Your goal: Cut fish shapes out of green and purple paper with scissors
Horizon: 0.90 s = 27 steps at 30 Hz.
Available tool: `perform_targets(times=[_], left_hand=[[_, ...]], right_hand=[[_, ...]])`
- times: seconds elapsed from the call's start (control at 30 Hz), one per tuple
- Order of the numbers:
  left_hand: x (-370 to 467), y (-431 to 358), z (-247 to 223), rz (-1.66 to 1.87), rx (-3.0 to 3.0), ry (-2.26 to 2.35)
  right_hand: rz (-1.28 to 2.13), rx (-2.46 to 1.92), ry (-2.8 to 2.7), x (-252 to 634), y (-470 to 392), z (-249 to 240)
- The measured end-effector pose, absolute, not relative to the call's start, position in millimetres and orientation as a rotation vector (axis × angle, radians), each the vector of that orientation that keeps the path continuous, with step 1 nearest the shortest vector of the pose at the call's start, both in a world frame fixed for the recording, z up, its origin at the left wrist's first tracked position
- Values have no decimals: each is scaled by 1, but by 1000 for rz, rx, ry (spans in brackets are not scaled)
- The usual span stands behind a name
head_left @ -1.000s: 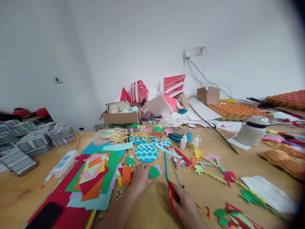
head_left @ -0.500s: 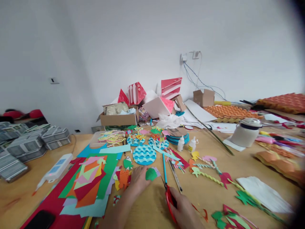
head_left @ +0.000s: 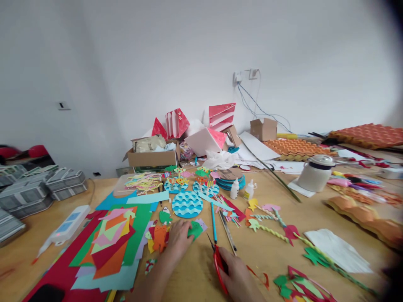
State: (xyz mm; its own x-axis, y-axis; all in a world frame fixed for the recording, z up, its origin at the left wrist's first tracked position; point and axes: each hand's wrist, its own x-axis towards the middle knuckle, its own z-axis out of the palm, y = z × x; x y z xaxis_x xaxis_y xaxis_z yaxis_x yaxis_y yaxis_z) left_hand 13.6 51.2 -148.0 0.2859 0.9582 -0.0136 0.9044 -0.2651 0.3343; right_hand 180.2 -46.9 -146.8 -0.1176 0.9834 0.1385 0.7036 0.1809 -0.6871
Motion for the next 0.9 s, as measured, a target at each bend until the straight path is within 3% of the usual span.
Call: perform_targets(times=[0.9], left_hand=[[18,54,-145,221,2297,1746]], right_hand=[[670,-1609,-1926,181,-46,-149]])
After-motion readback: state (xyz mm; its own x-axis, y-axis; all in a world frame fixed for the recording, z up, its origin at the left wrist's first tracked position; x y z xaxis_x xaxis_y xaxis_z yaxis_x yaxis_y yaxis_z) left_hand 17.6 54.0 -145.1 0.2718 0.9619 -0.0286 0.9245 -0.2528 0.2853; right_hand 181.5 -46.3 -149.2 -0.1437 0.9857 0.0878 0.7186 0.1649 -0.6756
